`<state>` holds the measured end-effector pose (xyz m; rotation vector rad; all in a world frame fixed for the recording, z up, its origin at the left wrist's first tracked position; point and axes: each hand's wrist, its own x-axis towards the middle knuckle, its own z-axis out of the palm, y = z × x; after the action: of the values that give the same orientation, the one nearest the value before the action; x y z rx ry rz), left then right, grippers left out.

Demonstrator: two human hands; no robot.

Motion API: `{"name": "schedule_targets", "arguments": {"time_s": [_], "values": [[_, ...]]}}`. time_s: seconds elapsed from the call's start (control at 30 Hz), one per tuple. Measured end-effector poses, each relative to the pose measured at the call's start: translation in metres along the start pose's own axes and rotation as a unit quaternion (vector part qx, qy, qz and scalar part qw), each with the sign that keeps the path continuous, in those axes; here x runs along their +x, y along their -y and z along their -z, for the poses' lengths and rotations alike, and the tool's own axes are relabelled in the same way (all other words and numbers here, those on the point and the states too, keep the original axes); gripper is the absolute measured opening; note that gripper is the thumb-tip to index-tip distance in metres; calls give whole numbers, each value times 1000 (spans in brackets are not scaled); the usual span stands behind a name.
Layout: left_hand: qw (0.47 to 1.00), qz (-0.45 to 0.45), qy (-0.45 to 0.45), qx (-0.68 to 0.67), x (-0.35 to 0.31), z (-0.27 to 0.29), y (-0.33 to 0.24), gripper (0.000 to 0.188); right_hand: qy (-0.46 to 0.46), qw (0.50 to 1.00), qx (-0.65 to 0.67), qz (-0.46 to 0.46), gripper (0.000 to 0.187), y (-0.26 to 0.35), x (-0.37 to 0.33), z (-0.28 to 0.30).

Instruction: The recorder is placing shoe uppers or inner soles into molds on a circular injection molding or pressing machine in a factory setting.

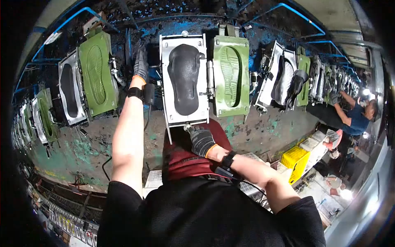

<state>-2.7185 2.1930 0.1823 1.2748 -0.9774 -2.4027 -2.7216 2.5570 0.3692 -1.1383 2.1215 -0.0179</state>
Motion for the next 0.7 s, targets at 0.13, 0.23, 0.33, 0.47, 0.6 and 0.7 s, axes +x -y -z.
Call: {"name": "schedule_targets", "arguments": {"time_s": [0.13, 0.23, 0.33, 0.47, 0.6, 0.7], "values": [[965, 247, -84, -20, 49, 3, 63, 56, 16, 991, 128, 26, 65, -19, -1, -31], [948, 141, -124, 255, 15, 43, 88, 55, 17, 978, 173, 115, 81, -16, 6, -22], [723, -100, -119, 673, -26, 63, 100, 50, 58, 944, 59, 318, 76, -48, 43, 14], [763, -291, -213, 537, -143, -100, 41, 45, 95, 965, 33, 242, 63, -75, 25, 24], [656, -479, -51, 581, -203, -217, 41, 38, -14, 924, 324, 203, 48, -115, -28, 65], [623, -470, 153, 607, -226, -354, 85, 32, -134, 949, 277, -69, 38, -208, -103, 98]]}}
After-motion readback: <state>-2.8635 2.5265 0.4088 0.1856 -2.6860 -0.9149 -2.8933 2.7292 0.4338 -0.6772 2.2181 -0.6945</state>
